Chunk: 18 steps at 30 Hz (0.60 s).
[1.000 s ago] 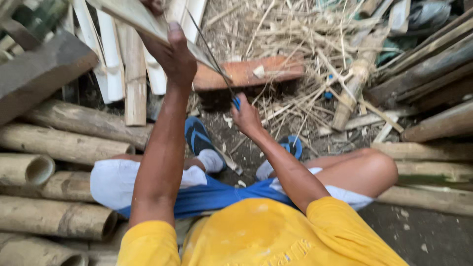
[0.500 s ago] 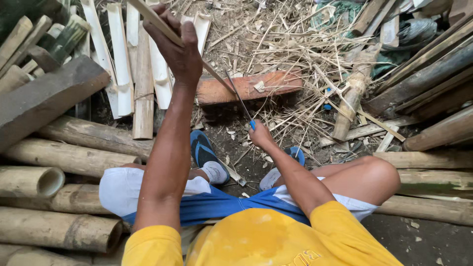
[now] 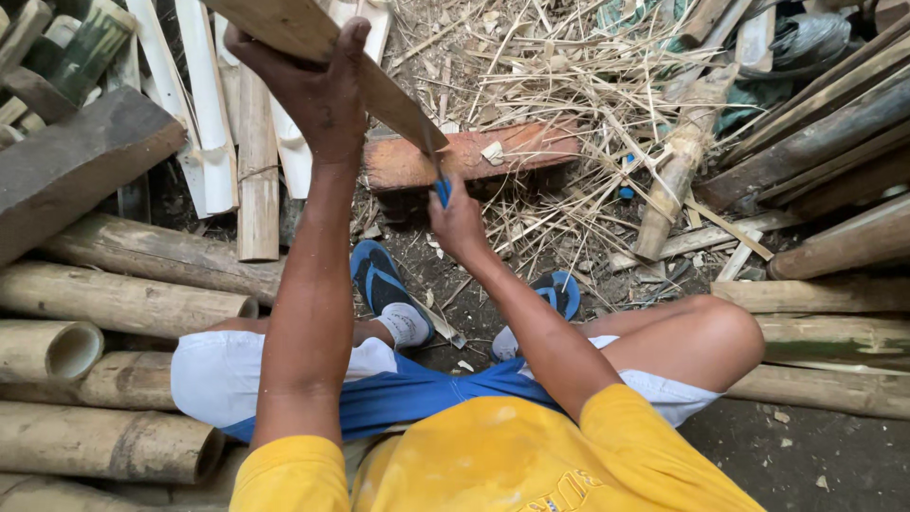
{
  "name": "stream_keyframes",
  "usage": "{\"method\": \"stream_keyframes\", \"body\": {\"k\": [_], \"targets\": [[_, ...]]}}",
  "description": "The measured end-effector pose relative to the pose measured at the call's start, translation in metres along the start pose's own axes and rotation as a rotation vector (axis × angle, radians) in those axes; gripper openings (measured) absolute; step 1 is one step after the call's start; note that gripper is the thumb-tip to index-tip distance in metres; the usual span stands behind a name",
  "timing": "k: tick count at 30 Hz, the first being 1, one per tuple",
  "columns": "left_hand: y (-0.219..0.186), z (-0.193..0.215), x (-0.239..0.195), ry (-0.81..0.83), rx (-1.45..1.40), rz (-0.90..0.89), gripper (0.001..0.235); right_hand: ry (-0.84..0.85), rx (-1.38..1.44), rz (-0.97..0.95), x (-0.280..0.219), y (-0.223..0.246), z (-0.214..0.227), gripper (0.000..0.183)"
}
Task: The person sits on the ground and uses a machete to split bamboo poles into smaller strips. They repeatedly position the bamboo on a brick and strike it with the machete to separate the pieces.
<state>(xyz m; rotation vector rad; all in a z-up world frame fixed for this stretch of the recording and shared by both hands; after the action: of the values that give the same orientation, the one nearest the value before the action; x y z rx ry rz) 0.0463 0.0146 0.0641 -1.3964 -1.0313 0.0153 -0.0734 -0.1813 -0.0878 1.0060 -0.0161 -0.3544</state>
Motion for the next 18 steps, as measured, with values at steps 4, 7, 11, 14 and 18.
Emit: {"method": "stream_keyframes", "body": {"k": [4, 7, 11, 14, 18], "targets": [[0.009, 0.012, 0.01, -0.027, -0.039, 0.06, 0.107, 0.041, -0.274, -0.145, 0.031, -0.134, -0.029, 0.03], [0.038, 0.018, -0.012, -0.013, -0.133, 0.222, 0.125, 0.073, -0.296, -0.144, 0.04, -0.176, -0.035, 0.031], [0.083, 0.001, -0.072, 0.454, 0.035, 0.296, 0.064, 0.084, -0.185, -0.174, 0.029, -0.189, -0.028, 0.036], [0.092, 0.007, -0.086, 0.403, -0.042, 0.364, 0.048, 0.058, -0.218, -0.078, 0.018, -0.193, -0.023, 0.033], [0.094, 0.002, -0.107, 0.316, -0.04, 0.399, 0.044, 0.044, -0.243, -0.079, 0.017, -0.187, -0.012, 0.031]]}}
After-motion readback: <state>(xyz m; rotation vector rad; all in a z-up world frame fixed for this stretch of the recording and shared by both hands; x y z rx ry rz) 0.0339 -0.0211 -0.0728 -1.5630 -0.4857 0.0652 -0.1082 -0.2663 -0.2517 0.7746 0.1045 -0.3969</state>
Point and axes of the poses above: each hand's wrist, its own x-axis towards the middle knuckle, its own z-axis out of the back of the hand, y = z × x, the point moved 6 cm from there along x, towards the middle knuckle, and after that the axes turned 12 degrees about -y, right-handed, at the moved point
